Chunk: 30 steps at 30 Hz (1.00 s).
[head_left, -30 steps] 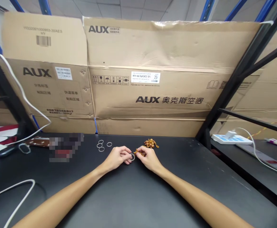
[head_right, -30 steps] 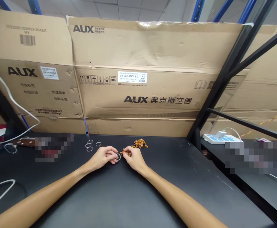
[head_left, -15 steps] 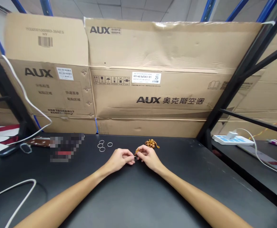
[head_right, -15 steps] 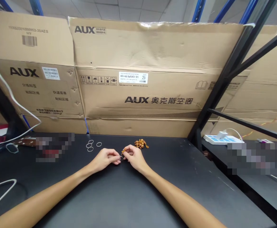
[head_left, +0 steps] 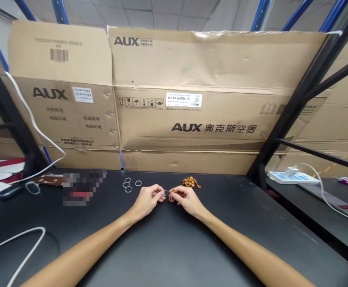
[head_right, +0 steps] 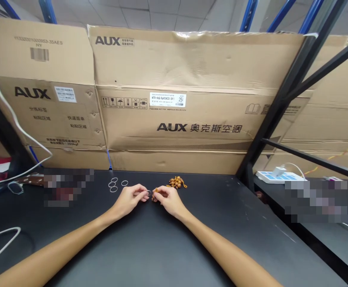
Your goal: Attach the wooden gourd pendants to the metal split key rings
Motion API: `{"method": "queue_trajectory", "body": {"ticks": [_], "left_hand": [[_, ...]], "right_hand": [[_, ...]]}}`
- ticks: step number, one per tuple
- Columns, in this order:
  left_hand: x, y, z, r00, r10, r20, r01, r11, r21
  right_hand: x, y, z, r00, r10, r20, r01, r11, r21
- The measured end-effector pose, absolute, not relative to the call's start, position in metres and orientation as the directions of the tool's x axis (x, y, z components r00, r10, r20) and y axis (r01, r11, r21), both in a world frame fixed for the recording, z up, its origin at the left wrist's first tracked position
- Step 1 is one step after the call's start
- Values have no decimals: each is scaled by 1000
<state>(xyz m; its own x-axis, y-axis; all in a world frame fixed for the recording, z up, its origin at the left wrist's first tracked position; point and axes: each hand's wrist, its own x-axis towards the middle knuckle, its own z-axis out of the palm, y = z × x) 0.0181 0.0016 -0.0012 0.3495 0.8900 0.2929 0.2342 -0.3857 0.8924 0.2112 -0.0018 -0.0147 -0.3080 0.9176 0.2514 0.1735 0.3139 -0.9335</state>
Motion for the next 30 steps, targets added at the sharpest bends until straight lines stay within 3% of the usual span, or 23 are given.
{"method": "queue_trajectory", "body": {"ticks": [12,30], "left_hand": [[20,-8,2,397,842,366,350,-507,788],[22,-10,2,443,834,329,296,-482,824]], "right_hand": [[209,-2,-18,-325,903,282,113,333,-936],[209,-5,-18,-332,886,324,160,392,-906]]}}
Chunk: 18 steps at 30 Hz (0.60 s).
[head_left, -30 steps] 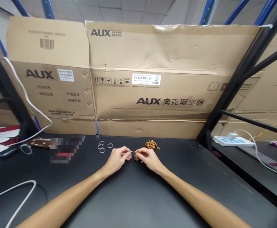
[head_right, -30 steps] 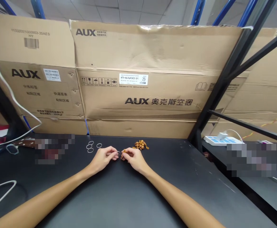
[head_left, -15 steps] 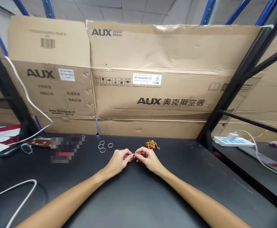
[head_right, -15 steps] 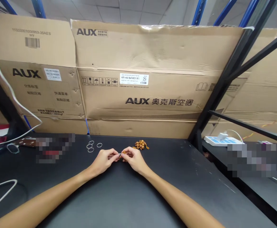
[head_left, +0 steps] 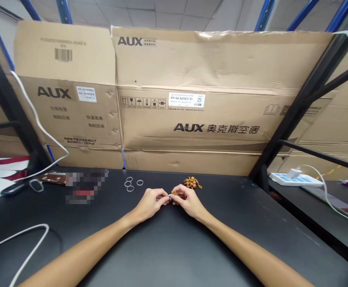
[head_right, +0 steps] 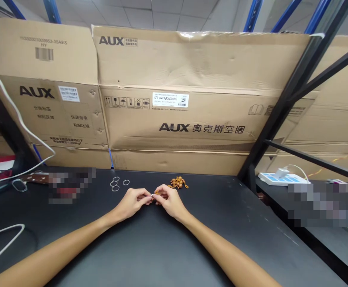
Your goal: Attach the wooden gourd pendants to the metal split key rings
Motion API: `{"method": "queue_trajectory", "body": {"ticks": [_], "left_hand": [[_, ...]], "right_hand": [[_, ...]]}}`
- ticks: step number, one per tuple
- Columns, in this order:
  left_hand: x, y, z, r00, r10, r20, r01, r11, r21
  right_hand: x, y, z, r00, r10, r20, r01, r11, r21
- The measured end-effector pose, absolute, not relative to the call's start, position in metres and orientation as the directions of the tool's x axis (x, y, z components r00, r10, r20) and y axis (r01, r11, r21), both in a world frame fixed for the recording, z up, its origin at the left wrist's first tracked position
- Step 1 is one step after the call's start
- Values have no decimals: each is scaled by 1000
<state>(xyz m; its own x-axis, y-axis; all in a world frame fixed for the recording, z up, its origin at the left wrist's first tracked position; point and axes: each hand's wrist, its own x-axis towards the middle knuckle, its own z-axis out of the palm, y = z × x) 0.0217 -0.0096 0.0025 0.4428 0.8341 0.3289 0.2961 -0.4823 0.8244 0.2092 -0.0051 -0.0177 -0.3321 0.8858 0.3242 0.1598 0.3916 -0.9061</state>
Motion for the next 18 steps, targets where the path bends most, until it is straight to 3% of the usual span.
{"method": "queue_trajectory", "body": {"ticks": [7,18], "left_hand": [[20,-11,-2,471,822,320,294,-488,822],[17,-2,-5,523,812,261,132,-379,916]], "right_hand": [[211,-8,-16,-372,865,337,209,432,-877],[211,0,-10,-414,889,198,85,254,-964]]}}
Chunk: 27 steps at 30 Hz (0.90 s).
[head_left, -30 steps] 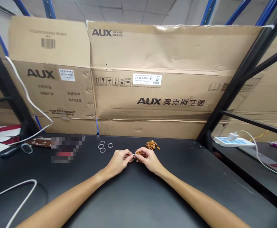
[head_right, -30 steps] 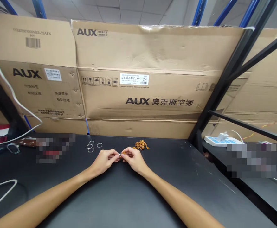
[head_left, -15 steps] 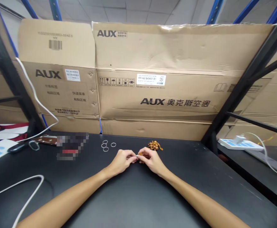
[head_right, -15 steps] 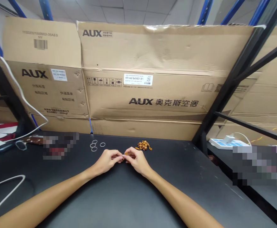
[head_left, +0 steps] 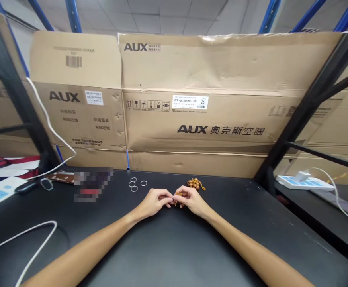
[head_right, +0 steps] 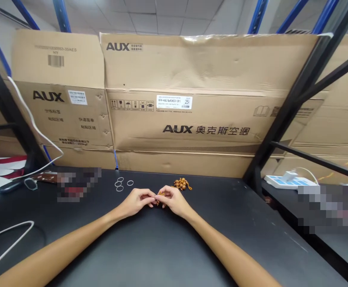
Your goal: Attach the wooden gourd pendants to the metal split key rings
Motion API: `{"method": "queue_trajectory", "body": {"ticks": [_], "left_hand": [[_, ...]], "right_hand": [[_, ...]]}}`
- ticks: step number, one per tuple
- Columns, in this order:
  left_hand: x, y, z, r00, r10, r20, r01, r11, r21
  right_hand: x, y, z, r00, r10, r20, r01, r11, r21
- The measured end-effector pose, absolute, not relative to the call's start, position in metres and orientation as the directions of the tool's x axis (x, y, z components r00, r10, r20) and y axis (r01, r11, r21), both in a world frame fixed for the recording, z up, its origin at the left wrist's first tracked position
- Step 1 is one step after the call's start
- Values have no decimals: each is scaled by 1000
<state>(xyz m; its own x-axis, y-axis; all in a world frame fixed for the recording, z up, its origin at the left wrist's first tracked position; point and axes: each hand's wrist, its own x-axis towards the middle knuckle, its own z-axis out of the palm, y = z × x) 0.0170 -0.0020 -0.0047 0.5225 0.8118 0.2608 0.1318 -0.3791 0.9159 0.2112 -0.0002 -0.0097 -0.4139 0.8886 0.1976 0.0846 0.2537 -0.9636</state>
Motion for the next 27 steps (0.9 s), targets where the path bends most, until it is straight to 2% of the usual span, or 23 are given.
{"method": "queue_trajectory", "body": {"ticks": [9,20,27], "left_hand": [[13,5,-2,550,820,160,78,-241,967],[13,11,-6,525,837,154,13,-188,982],[16,11,-9,548,821,161,96,-253,963]], "right_hand": [[214,4,-15,-393,889,233,124,303,-945],[215,3,-13,-398,892,214,134,287,-948],[209,-5,-15,-373,850,371,366,502,-783]]}}
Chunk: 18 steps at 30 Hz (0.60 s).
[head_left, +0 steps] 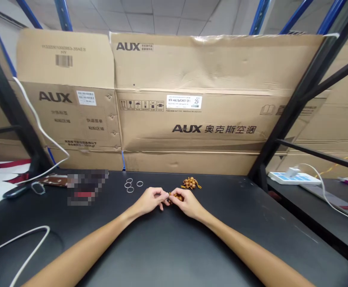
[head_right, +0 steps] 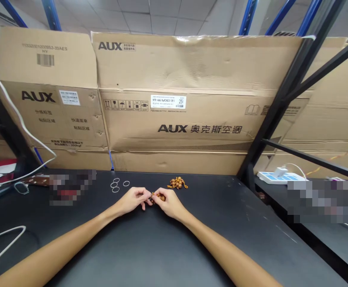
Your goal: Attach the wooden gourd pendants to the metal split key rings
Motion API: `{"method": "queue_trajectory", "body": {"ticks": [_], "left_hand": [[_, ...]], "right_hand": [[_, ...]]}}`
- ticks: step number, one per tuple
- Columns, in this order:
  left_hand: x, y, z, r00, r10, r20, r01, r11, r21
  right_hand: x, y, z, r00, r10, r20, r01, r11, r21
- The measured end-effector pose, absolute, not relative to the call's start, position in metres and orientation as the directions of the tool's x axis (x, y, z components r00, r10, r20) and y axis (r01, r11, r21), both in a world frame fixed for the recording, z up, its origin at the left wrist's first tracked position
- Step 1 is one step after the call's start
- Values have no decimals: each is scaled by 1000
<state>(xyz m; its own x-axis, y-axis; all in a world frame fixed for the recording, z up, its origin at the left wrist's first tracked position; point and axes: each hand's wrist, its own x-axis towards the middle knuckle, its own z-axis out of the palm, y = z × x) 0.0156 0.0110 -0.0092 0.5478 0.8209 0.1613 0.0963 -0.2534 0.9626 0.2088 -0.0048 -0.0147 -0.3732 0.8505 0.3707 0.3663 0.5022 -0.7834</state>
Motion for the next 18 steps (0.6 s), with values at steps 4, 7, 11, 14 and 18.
{"method": "queue_trajectory", "body": {"ticks": [4,7,11,14,18], "left_hand": [[15,8,-3,587,786,196,186,-367,911],[14,7,1,603,771,205,207,-399,894],[14,7,0,595,776,209,226,-412,883],[14,5,1,589,777,222,230,-425,876],[15,2,2,576,776,255,222,-449,865]], "right_hand": [[206,-11,-16,-408,789,461,440,612,-658],[207,-10,-18,-425,711,560,495,700,-514],[208,-9,-18,-505,581,638,537,791,-295],[209,-8,-18,-507,563,652,561,790,-246],[209,-4,-22,-346,675,651,607,690,-394]]}}
